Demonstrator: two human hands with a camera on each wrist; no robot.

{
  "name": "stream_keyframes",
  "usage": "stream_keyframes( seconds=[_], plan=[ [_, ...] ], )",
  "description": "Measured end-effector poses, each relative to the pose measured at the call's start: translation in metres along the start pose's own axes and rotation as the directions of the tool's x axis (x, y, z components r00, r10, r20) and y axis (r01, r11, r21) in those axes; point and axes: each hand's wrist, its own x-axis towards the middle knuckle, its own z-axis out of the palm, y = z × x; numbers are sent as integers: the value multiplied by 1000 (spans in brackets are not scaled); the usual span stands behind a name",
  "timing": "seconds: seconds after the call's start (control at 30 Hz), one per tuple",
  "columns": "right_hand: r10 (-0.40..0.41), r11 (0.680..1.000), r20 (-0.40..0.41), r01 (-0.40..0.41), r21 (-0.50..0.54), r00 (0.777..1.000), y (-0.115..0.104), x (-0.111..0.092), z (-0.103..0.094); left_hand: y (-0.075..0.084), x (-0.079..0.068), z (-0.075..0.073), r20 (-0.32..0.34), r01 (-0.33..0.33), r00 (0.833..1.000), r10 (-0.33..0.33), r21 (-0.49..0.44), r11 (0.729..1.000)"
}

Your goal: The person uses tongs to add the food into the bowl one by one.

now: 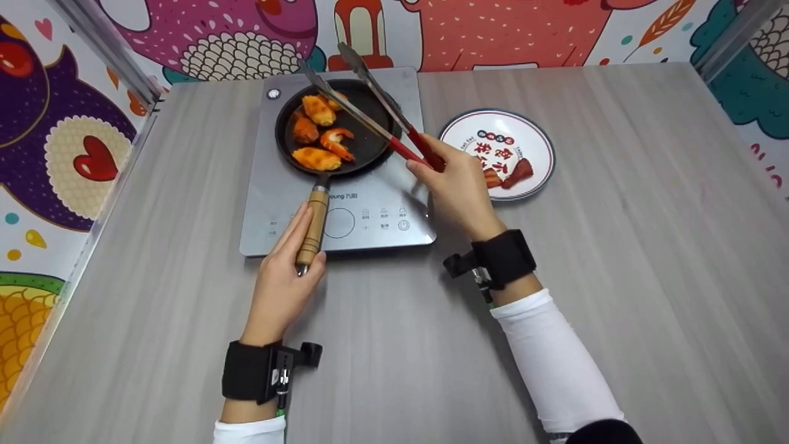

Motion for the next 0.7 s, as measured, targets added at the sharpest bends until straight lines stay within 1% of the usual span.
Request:
stream_keyframes(
  seconds=[0.17,0.33,0.5,0.7],
  plan=[
    [-33,999,-18,33,-17,999,-2,-10,-10,1,1,0,2,1,1000,-1,10,1000],
    [-64,998,-44,63,-21,997,0,-23,-20,0,0,1,7,-1,1000,1,15,1000],
    [-77,997,-51,75,-29,996,4,-33,-26,0,1,0,-1,6,1000,-6,11,1000],
    [-106,994,-79,102,-48,991,8,-45,-32,1,1,-2,11,16,1000,-16,11,1000]
  ],
)
